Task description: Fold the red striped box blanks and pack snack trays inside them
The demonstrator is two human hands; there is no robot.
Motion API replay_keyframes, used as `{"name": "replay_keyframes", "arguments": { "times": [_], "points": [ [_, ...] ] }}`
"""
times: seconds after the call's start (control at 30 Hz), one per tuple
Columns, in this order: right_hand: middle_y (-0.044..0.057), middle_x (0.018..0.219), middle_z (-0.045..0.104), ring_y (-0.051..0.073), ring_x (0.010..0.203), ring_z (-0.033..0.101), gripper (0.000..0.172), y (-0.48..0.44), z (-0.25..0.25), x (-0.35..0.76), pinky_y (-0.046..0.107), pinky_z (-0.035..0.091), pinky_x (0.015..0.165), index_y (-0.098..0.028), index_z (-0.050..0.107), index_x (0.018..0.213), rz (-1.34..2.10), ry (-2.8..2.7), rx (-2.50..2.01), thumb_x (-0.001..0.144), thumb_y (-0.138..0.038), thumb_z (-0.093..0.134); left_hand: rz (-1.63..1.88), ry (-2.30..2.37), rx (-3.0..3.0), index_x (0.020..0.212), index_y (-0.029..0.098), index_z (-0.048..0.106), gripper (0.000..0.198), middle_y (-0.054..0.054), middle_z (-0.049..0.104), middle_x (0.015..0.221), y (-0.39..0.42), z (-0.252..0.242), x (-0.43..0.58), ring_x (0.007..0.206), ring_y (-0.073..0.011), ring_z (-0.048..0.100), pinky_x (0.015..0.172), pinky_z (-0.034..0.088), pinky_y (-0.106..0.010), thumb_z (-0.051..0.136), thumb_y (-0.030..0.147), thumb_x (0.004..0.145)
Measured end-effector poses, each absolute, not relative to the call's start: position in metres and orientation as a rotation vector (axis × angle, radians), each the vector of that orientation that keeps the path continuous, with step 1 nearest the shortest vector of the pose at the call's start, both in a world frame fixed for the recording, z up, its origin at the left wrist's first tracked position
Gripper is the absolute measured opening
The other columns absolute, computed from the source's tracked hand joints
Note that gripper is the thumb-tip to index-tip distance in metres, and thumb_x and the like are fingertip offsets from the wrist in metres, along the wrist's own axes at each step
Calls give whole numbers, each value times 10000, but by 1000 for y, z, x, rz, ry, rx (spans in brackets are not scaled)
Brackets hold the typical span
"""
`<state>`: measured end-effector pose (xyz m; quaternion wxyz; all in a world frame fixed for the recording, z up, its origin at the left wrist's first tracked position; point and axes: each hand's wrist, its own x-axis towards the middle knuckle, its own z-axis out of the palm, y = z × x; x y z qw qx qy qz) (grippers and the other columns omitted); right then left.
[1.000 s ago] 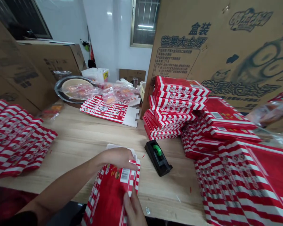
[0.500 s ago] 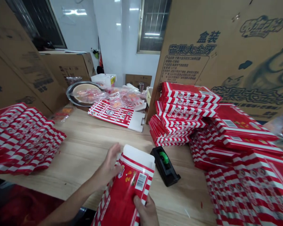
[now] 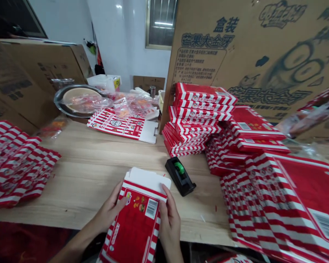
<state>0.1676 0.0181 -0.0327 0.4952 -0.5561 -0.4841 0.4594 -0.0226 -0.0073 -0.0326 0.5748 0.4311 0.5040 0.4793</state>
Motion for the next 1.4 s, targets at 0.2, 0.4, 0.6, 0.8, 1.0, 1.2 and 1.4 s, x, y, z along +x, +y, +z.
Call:
{"name": "replay_keyframes", "arguments": {
  "times": [0.2, 0.4, 0.6, 0.8, 1.0, 1.2, 1.4],
  "points": [
    [76, 875, 710, 237, 824, 638, 367, 27, -17, 173, 317, 502, 747, -181, 701, 800, 1123, -1199, -1388, 758, -509, 541, 1067, 1290, 1173, 1116, 220, 457, 321, -22, 611, 948, 9, -21, -19, 773, -146, 576, 709, 480, -252, 433, 405, 855],
    [82, 1187, 608, 241, 1026, 593, 451, 37, -12, 183, 338, 502, 804, -259, 566, 1176, 1374, -1126, -1172, 764, -442, 581, 983, 1375, 1435, 866, 189, 486, 246, 21, 518, 707, 20, -12, -23, 624, -113, 478, 617, 412, -210, 351, 393, 887],
    [131, 1134, 629, 279, 975, 618, 273, 47, 11, 184, 392, 470, 847, -177, 592, 598, 1406, -1306, -1138, 650, -420, 703, 941, 1375, 1565, 832, 190, 473, 264, 23, 510, 691, 18, -4, -17, 625, -112, 477, 616, 386, -202, 293, 365, 911],
    [43, 852, 712, 191, 783, 656, 270, 61, 39, 183, 274, 504, 680, -181, 588, 761, 1729, -1383, -1175, 637, -384, 716, 919, 1341, 1583, 857, 192, 476, 239, 11, 550, 731, 12, -3, -12, 638, -117, 505, 624, 401, -208, 304, 351, 905],
    [14, 711, 685, 164, 681, 625, 166, 58, 37, 179, 227, 487, 610, -161, 657, 706, 1429, -1575, -1280, 677, -323, 674, 999, 1259, 1428, 1106, 194, 369, 285, -2, 593, 769, 10, -15, -12, 625, -132, 551, 611, 449, -240, 379, 375, 885],
    [27, 886, 710, 191, 829, 634, 164, 51, 45, 189, 268, 482, 748, -193, 706, 787, 1532, -1706, -1141, 751, -323, 614, 1042, 1264, 1536, 1140, 221, 460, 268, -51, 600, 1113, 7, -15, -17, 970, -162, 575, 854, 436, -256, 387, 305, 897],
    [-12, 752, 704, 127, 653, 627, 174, 54, 39, 207, 209, 466, 598, -205, 676, 844, 1835, -1437, -1098, 751, -343, 625, 1053, 1255, 1662, 1127, 220, 496, 258, -40, 608, 1111, 4, -14, -20, 997, -149, 564, 860, 431, -228, 377, 260, 903]
  ]
}}
